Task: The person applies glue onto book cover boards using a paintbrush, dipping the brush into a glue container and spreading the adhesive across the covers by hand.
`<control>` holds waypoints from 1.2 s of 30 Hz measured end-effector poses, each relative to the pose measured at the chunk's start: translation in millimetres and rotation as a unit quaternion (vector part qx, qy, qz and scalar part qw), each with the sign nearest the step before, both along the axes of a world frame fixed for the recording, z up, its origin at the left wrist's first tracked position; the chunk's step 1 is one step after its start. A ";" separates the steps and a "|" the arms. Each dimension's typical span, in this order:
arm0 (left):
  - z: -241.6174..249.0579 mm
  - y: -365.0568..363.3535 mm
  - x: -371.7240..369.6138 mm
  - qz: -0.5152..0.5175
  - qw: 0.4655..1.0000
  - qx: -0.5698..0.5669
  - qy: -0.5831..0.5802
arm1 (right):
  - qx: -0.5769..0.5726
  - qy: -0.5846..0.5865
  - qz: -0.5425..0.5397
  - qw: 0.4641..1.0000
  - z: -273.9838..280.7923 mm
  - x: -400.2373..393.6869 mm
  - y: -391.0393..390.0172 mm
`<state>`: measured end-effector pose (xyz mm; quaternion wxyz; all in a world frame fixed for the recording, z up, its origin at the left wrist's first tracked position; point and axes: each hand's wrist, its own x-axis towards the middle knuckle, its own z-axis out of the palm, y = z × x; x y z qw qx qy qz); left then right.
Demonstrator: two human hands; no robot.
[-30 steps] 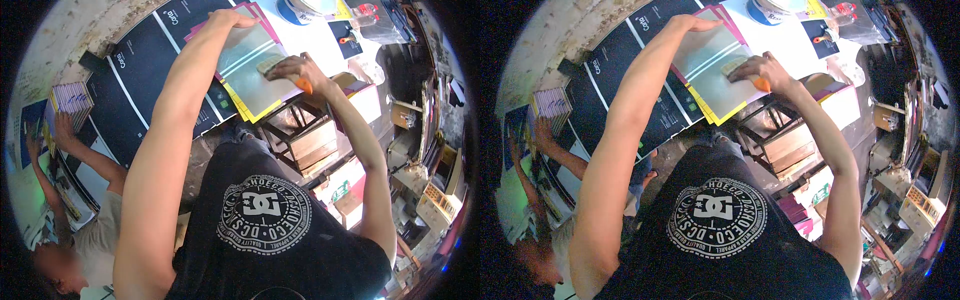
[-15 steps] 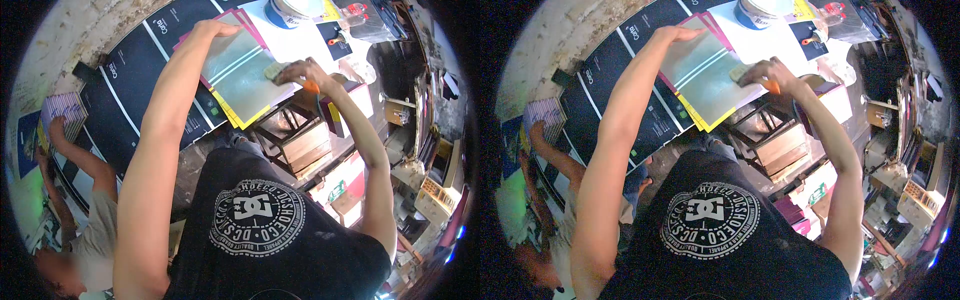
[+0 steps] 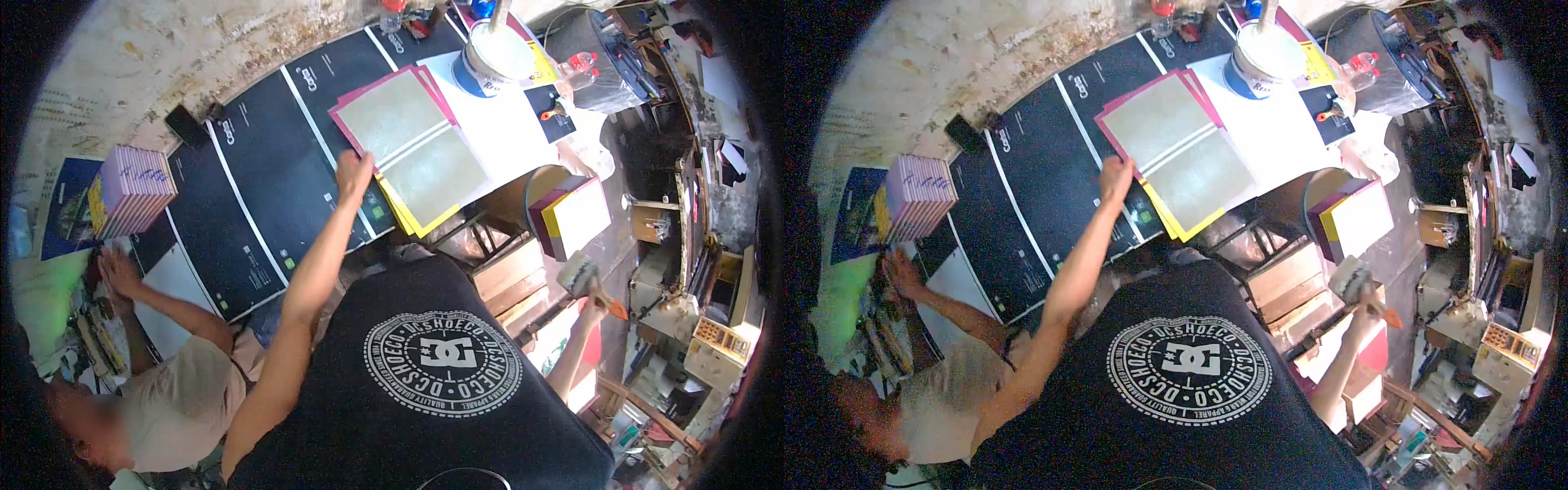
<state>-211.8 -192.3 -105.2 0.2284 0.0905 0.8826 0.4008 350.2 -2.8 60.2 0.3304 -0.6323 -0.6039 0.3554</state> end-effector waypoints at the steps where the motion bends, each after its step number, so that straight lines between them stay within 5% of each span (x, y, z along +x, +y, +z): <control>1: 16.0 2.6 13.4 0.036 0.997 0.020 -0.067 | -0.027 0.182 -0.083 0.979 -0.8 -6.4 0.1; 2: 29.3 3.6 22.2 0.068 0.988 0.040 -0.134 | -0.028 0.333 -0.171 0.927 -1.7 -13.0 0.4; 4: -3.2 6.9 24.9 0.121 0.978 0.133 -0.106 | 0.033 0.422 -0.079 0.902 -37.7 -11.7 21.7; 6: -7.0 3.4 15.4 0.092 0.984 0.090 -0.121 | 0.006 0.490 -0.032 0.871 -22.1 -64.1 37.2; 8: -1.7 -4.8 8.2 0.080 0.990 0.092 -0.073 | 0.025 0.390 -0.032 0.920 -12.0 -131.7 47.1; 12: 13.3 -39.3 -7.8 0.102 0.924 0.243 -0.278 | 0.029 0.114 0.095 0.988 -24.3 -269.6 63.2; 13: 4.0 -44.7 -10.5 0.094 0.920 0.248 -0.290 | 0.027 0.116 0.119 0.986 -63.1 -304.8 72.0; 14: -4.8 -47.8 -13.2 0.085 0.916 0.253 -0.301 | 0.113 0.231 0.217 0.942 -91.1 -350.5 64.5; 15: -1.0 -45.2 -7.3 0.115 0.923 0.247 -0.272 | 0.077 0.229 0.273 0.931 -87.3 -389.9 40.6; 19: -2.6 -39.5 -1.8 0.112 0.946 0.222 -0.208 | 0.102 0.107 0.500 0.853 -102.0 -504.5 -14.7; 22: -6.6 -36.5 1.2 0.115 0.959 0.208 -0.156 | 0.051 -0.084 0.608 0.787 -97.9 -558.0 20.4; 24: -10.3 -37.2 -1.9 0.069 0.972 0.180 -0.134 | 0.081 -0.067 0.596 0.796 -129.4 -592.6 80.7; 28: -22.1 -34.8 0.0 0.183 0.948 0.182 -0.189 | 0.149 -0.164 0.486 0.846 -94.1 -628.7 173.1; 30: -22.3 -40.4 4.8 0.182 0.945 0.193 -0.192 | 0.242 -0.131 0.419 0.865 -65.4 -626.2 167.9; 32: -13.4 -34.8 7.9 0.187 0.941 0.205 -0.193 | 0.185 -0.013 0.433 0.882 -66.3 -604.4 138.4; 35: -17.5 -37.6 7.9 0.193 0.934 0.222 -0.201 | 0.101 0.104 0.592 0.793 -73.8 -526.4 79.1; 36: -18.5 -42.1 6.8 0.180 0.936 0.227 -0.199 | 0.110 0.008 0.610 0.785 -107.9 -509.0 73.6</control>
